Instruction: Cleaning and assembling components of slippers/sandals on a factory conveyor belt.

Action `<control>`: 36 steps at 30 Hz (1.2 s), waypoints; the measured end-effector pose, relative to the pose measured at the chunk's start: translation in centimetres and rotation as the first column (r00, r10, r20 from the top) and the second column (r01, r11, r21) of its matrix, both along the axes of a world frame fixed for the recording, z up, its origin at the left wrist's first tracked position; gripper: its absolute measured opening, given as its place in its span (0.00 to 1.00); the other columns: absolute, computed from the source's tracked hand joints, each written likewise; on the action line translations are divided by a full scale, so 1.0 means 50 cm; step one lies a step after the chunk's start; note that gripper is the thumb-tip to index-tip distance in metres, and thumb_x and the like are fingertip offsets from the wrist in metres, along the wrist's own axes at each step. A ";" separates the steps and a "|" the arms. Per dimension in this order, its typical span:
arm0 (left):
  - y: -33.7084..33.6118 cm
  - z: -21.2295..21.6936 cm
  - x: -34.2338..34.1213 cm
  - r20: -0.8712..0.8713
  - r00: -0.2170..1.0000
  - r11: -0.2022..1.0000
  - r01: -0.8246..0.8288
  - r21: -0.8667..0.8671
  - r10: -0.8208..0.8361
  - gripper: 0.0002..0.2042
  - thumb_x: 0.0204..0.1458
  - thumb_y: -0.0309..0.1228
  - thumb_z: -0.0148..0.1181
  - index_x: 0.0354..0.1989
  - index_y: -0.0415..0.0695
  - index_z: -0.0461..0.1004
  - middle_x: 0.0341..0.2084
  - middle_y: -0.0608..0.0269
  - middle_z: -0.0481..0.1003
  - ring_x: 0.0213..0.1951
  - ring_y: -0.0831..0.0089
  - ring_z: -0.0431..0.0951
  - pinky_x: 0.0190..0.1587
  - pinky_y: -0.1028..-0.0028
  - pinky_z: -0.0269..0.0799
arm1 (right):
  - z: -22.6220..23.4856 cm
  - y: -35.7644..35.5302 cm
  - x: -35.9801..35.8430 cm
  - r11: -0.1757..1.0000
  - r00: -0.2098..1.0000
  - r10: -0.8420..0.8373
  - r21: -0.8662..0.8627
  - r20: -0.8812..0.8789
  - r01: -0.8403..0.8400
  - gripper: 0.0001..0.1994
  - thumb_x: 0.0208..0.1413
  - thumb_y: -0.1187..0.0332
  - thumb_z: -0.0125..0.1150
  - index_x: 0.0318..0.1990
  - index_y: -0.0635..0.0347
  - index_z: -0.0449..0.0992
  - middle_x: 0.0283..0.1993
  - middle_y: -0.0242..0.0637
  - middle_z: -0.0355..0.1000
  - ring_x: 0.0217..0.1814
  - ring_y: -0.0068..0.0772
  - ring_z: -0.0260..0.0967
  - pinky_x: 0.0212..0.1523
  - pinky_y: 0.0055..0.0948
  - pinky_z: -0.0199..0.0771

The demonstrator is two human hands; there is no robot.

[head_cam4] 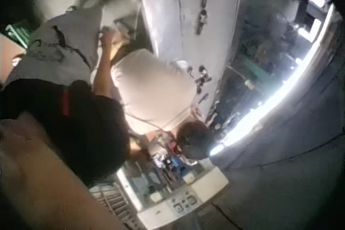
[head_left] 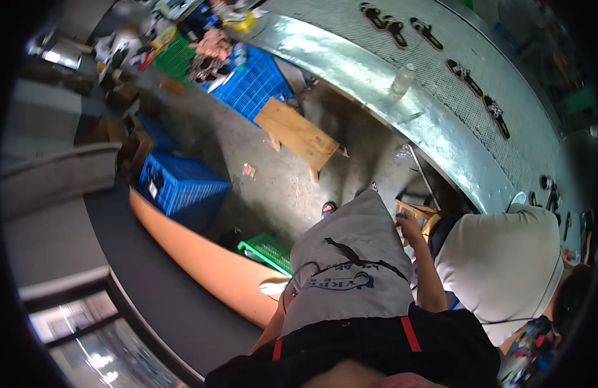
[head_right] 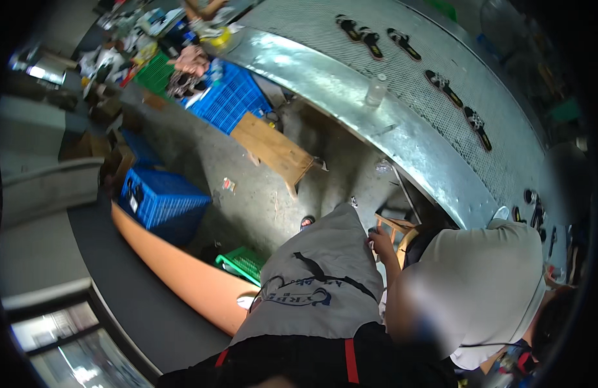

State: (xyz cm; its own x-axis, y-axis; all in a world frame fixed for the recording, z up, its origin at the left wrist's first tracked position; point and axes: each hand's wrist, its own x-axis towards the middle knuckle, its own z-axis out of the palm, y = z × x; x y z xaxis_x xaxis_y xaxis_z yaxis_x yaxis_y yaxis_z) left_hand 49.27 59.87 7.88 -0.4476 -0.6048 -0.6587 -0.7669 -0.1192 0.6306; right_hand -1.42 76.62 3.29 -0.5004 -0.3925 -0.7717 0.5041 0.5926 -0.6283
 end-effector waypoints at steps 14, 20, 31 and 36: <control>-0.472 -0.007 -0.532 0.051 0.922 0.921 0.377 0.093 -0.383 0.20 0.67 0.36 0.43 0.56 0.32 0.74 0.48 0.48 0.80 0.51 0.62 0.79 0.56 0.68 0.72 | 0.094 -0.231 -0.451 0.968 0.833 -0.244 -0.073 -0.497 0.240 0.24 0.61 0.66 0.61 0.63 0.65 0.67 0.38 0.41 0.76 0.30 0.28 0.71 0.32 0.31 0.71; -0.590 0.030 -0.692 0.083 0.915 0.916 0.385 0.113 -0.395 0.20 0.67 0.36 0.44 0.56 0.32 0.74 0.48 0.48 0.80 0.51 0.62 0.79 0.56 0.67 0.72 | 0.140 -0.302 -0.493 0.963 0.924 -0.269 -0.096 -0.270 0.253 0.22 0.61 0.66 0.60 0.62 0.62 0.71 0.38 0.37 0.77 0.30 0.24 0.72 0.29 0.26 0.67; -1.020 0.167 -1.237 0.068 0.688 0.643 0.705 -0.301 -0.723 0.15 0.65 0.37 0.56 0.54 0.42 0.78 0.47 0.53 0.81 0.48 0.58 0.82 0.48 0.63 0.77 | 0.234 -0.705 -0.546 0.930 0.907 0.127 -0.271 -0.401 -0.250 0.12 0.58 0.76 0.55 0.48 0.63 0.79 0.41 0.42 0.73 0.43 0.40 0.74 0.45 0.35 0.76; -1.037 0.236 -1.452 -0.465 0.607 0.616 0.772 0.154 -0.645 0.17 0.60 0.32 0.65 0.56 0.40 0.78 0.43 0.61 0.77 0.46 0.72 0.79 0.47 0.70 0.76 | 0.289 -0.907 -0.548 0.949 0.949 0.089 -0.263 -0.304 -0.173 0.12 0.56 0.76 0.58 0.47 0.61 0.81 0.44 0.43 0.75 0.47 0.44 0.75 0.49 0.36 0.74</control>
State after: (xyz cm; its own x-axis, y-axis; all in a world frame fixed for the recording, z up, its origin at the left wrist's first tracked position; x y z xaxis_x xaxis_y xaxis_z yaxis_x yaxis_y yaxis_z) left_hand -23.33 8.00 19.70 -0.8623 0.2137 -0.4592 -0.4393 0.1355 0.8881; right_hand -28.81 31.28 17.75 -0.6113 -0.6499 -0.4517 0.2092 0.4177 -0.8842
